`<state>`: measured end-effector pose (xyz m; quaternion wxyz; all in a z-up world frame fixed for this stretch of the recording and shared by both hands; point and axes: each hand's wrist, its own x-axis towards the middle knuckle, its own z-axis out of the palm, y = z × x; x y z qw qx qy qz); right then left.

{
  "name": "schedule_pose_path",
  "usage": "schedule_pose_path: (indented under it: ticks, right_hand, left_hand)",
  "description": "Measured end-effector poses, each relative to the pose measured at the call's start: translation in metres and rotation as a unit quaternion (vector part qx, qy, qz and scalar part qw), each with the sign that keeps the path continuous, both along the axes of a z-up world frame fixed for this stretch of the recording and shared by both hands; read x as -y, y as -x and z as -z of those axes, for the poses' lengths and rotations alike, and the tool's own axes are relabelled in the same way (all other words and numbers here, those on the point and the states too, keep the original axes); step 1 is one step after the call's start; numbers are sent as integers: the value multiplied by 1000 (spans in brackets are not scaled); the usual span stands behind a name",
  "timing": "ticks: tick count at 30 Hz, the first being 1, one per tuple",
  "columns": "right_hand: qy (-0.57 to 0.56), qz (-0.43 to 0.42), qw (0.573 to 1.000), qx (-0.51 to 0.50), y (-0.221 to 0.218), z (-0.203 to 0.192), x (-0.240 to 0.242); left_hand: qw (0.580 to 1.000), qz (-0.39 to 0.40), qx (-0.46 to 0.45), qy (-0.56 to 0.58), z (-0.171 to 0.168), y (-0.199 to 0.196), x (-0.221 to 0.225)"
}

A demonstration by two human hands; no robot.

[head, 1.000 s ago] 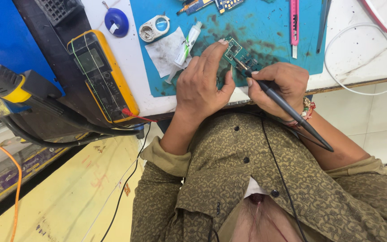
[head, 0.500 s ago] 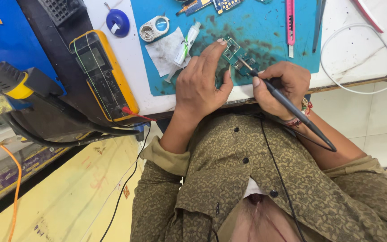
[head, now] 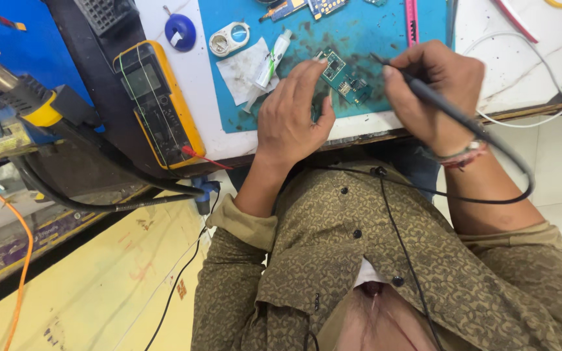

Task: The person solders components onto a circuit board using a soldering iron and applies flux from a tube while holding the board with tweezers.

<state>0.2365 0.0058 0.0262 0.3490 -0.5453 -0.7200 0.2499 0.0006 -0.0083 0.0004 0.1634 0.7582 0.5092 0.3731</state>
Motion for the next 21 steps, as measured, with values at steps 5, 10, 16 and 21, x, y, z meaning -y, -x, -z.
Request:
schedule_pose_path:
  ticks: [5, 10, 16, 21]
  right_hand:
    - [-63, -85, 994, 14, 30, -3, 6]
    - [-9, -132, 990, -54, 69, -7, 16]
    - [-99, -326, 940, -9, 89, -34, -3]
    - [-128, -289, 947, -50, 62, -32, -63]
  left_hand:
    - [994, 46, -14, -100, 7, 6, 14]
    - [992, 11, -33, -119, 9, 17, 37]
    - [984, -88, -39, -150, 12, 50, 50]
    - [959, -182, -26, -216, 11, 68, 51]
